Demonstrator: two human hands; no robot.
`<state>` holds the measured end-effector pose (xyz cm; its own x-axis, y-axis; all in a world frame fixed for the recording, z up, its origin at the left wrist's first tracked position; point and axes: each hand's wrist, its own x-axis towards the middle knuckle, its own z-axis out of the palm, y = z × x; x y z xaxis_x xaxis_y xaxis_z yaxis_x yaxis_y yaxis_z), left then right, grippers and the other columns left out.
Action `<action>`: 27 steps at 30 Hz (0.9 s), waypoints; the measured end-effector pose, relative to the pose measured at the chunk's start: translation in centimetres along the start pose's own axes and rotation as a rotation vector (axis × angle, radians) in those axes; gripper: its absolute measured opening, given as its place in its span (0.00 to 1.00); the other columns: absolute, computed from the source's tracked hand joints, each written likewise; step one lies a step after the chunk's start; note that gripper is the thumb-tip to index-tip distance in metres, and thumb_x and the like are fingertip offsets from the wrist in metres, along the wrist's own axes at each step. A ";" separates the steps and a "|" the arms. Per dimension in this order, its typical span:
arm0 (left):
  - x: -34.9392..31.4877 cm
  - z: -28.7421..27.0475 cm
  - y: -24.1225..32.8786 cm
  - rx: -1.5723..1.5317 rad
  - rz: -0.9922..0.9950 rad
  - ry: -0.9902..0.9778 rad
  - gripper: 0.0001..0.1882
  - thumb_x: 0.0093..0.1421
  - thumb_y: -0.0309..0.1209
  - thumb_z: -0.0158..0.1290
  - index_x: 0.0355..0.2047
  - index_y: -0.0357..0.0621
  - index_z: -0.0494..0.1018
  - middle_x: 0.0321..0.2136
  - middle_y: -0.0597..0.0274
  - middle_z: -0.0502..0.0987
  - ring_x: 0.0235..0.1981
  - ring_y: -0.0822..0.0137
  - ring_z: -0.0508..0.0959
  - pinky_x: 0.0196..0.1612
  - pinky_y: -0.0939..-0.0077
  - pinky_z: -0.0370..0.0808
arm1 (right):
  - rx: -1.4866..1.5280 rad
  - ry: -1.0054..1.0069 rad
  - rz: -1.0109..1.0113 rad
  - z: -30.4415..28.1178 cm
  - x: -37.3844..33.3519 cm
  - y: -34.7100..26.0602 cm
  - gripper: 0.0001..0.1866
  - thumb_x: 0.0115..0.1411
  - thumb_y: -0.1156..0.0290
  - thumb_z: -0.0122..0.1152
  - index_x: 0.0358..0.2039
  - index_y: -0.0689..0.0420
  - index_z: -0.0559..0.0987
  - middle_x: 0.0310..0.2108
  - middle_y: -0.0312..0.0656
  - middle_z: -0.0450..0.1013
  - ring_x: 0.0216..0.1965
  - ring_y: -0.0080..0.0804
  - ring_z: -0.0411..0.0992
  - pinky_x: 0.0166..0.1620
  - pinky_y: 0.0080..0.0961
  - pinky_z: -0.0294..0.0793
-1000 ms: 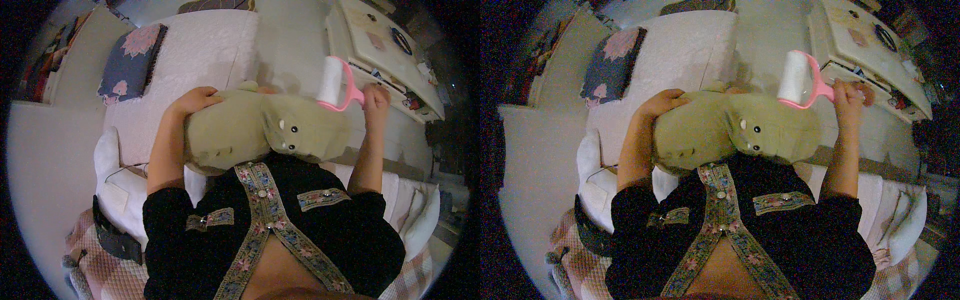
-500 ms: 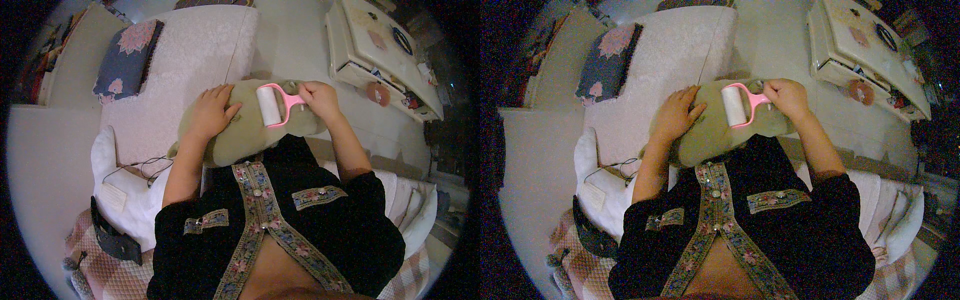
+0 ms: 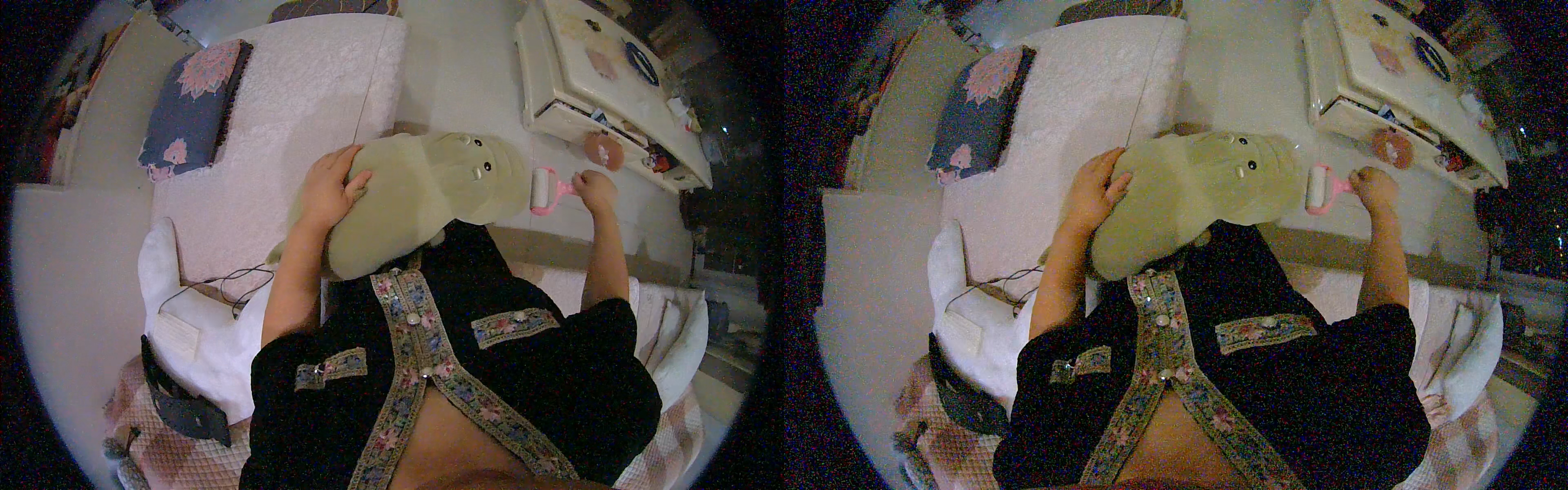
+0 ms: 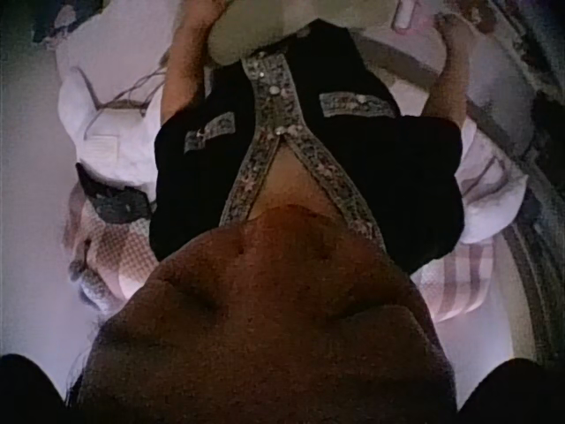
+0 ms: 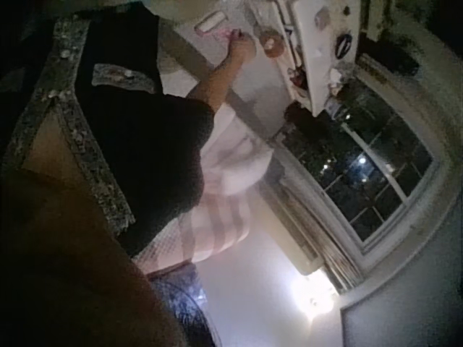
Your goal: The person uses a pink lint roller to clean a green stuffed dinosaur toy and a patterned neck pillow. They roll the sticky surface over the fabric of both items, removing lint and debris. The person also peels off a used sheet from the roller to expose a fresh surface.
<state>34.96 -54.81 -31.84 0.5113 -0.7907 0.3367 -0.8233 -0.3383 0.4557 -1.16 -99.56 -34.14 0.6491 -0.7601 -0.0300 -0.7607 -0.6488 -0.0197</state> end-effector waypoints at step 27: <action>-0.5 0.1 -2.2 -0.304 -0.166 -0.071 0.19 0.68 0.36 0.49 0.55 0.41 0.75 0.51 0.47 0.78 0.53 0.48 0.76 0.58 0.60 0.70 | 0.451 0.049 -0.432 -3.5 -0.3 -19.1 0.19 0.61 0.52 0.51 0.29 0.54 0.80 0.27 0.48 0.76 0.30 0.52 0.75 0.36 0.45 0.73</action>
<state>36.52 -53.75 -33.10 0.6052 -0.7745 0.1842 -0.6138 -0.3067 0.7274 13.14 -87.07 -30.31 0.8900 -0.4398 0.1204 -0.3494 -0.8274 -0.4397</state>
